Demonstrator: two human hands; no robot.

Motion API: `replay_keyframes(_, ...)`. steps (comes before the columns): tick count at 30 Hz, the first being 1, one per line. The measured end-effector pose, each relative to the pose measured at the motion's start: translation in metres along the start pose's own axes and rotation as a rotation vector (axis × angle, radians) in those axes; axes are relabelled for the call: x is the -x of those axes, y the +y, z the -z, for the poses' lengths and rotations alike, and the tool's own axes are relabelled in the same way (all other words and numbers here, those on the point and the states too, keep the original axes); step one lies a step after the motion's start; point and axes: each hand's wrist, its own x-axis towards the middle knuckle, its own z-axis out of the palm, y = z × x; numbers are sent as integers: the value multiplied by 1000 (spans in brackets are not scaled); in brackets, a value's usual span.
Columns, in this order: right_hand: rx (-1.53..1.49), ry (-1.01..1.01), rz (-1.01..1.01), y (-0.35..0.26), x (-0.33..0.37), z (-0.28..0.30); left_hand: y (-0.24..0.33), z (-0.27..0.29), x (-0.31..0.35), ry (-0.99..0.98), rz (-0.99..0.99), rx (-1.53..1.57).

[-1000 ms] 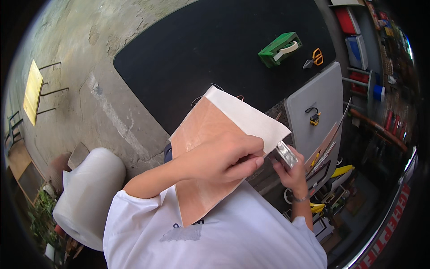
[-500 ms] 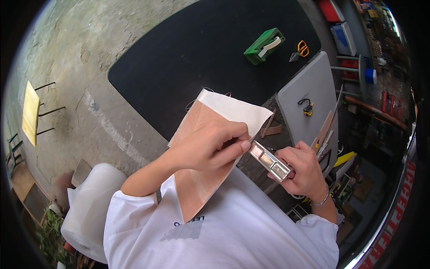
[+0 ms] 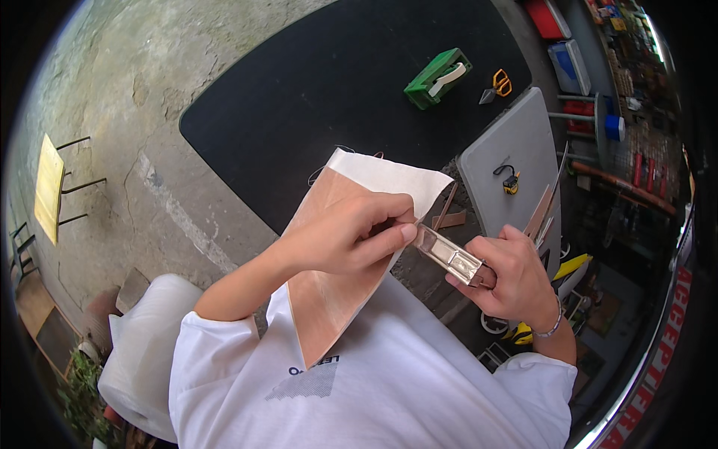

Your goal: The person cuts a piece of cardboard, places a decorative copper artwork on it, and secures the edges using a stapler. They fold the cardboard edges over the artwork and staple them repeatedly to attach the backing.

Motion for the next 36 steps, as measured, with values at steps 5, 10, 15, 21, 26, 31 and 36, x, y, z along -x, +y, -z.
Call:
replay_keyframes(5,-32,150,-14,-1,-9,-22,-2,8,0,3,42,28)
replay_keyframes(10,-277,413,52,37,-9,-47,11,20,3,36,86,18)
replay_keyframes(15,-795,480,-281,78,-35,-92,30,32,25,192,219,55)
replay_keyframes(21,-393,302,-324,201,-84,-234,72,25,75,182,283,-526)
replay_keyframes(26,-299,271,-309,221,-116,-272,94,-6,121,301,498,-756)
replay_keyframes(31,-63,248,-165,244,-128,-276,83,-37,120,611,365,-982)
replay_keyframes(36,143,159,-157,243,-126,-256,80,-62,110,752,372,-945)
